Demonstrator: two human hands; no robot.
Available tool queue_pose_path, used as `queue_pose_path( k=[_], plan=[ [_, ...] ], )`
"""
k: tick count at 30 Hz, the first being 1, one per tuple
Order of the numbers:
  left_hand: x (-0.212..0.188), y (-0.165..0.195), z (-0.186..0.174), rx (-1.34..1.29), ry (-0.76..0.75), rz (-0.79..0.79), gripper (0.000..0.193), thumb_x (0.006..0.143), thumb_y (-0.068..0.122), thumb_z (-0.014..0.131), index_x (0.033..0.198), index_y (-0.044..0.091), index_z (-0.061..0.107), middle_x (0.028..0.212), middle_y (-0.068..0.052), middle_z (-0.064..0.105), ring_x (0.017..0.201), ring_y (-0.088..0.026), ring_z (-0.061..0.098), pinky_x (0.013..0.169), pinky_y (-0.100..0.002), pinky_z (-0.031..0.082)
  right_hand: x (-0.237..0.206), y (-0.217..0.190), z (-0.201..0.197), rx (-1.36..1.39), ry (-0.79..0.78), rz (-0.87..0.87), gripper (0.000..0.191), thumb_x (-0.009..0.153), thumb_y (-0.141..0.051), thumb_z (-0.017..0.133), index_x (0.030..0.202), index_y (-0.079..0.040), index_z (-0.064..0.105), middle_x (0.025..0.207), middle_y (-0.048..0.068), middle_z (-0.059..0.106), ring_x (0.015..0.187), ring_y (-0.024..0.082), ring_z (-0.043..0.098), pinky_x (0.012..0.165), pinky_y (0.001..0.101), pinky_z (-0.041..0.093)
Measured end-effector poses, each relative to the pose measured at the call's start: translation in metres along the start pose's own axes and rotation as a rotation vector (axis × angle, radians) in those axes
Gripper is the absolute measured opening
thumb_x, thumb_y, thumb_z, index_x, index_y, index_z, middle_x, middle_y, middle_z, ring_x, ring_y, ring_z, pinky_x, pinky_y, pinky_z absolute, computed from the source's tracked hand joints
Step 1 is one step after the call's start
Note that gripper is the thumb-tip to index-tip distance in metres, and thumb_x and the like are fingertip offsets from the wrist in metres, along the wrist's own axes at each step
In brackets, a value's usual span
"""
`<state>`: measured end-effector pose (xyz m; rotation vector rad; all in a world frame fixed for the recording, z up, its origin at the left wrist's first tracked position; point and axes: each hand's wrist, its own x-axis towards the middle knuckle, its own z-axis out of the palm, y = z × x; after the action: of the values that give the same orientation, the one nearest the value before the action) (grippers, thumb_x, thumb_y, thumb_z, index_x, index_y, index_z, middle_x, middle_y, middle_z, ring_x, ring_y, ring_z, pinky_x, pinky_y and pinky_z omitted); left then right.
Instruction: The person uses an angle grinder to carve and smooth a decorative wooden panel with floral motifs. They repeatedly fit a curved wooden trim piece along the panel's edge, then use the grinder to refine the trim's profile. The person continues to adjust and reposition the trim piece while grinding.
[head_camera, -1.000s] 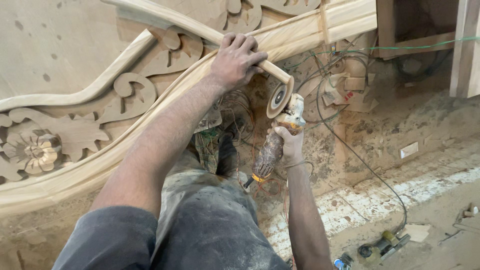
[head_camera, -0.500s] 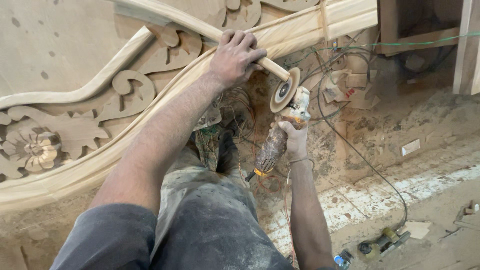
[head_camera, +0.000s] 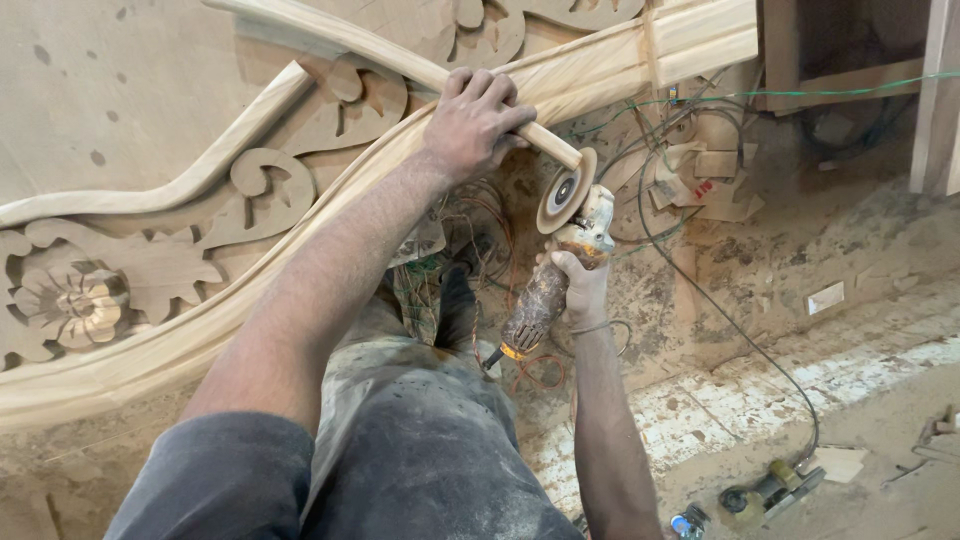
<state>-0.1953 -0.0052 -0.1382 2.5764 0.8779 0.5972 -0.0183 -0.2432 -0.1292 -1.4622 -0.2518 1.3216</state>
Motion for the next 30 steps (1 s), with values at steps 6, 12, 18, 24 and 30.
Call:
queue_pose_path(
  k=[6,12,18,24,30],
  plan=[
    [-0.001,-0.003,0.002,0.001,-0.007,0.009,0.040,0.087,0.030,0.083,0.125,0.024,0.070,0.117,-0.005,0.058,0.119,-0.025,0.052,0.111,-0.049,0.033,-0.002,0.008,-0.002,0.007,0.024,0.031,0.027,0.086,-0.001,0.069,0.112,0.004,0.064,0.096,0.013,0.071,0.079,0.025,0.073,0.065,0.0390,0.064],
    [-0.001,-0.002,0.003,0.027,0.005,0.015,0.042,0.085,0.029,0.083,0.125,0.024,0.070,0.116,-0.006,0.058,0.117,-0.026,0.053,0.110,-0.048,0.034,-0.004,0.019,-0.003,0.074,0.034,0.043,0.027,0.085,0.001,0.069,0.112,0.003,0.064,0.097,0.012,0.071,0.080,0.024,0.073,0.066,0.0382,0.063],
    [0.000,0.002,-0.006,0.007,0.009,0.006,0.039,0.087,0.029,0.082,0.123,0.022,0.070,0.115,-0.006,0.058,0.116,-0.027,0.053,0.108,-0.048,0.035,0.001,0.013,-0.005,0.039,0.017,0.015,0.028,0.085,-0.001,0.070,0.112,0.003,0.064,0.096,0.013,0.071,0.077,0.024,0.072,0.064,0.0392,0.063],
    [-0.001,0.002,-0.006,0.022,0.013,0.009,0.035,0.090,0.030,0.081,0.123,0.023,0.070,0.114,-0.005,0.058,0.116,-0.025,0.054,0.108,-0.047,0.035,0.001,0.005,0.000,0.042,0.025,0.019,0.029,0.084,-0.002,0.071,0.112,0.004,0.064,0.093,0.014,0.070,0.076,0.025,0.073,0.063,0.0397,0.064],
    [0.001,0.000,0.002,-0.012,0.033,0.003,0.039,0.087,0.035,0.082,0.122,0.023,0.071,0.112,-0.006,0.058,0.113,-0.026,0.053,0.108,-0.049,0.034,-0.008,0.007,0.005,0.018,0.031,0.021,0.030,0.083,0.001,0.070,0.112,0.002,0.063,0.094,0.012,0.070,0.077,0.024,0.072,0.064,0.0389,0.064]
  ],
)
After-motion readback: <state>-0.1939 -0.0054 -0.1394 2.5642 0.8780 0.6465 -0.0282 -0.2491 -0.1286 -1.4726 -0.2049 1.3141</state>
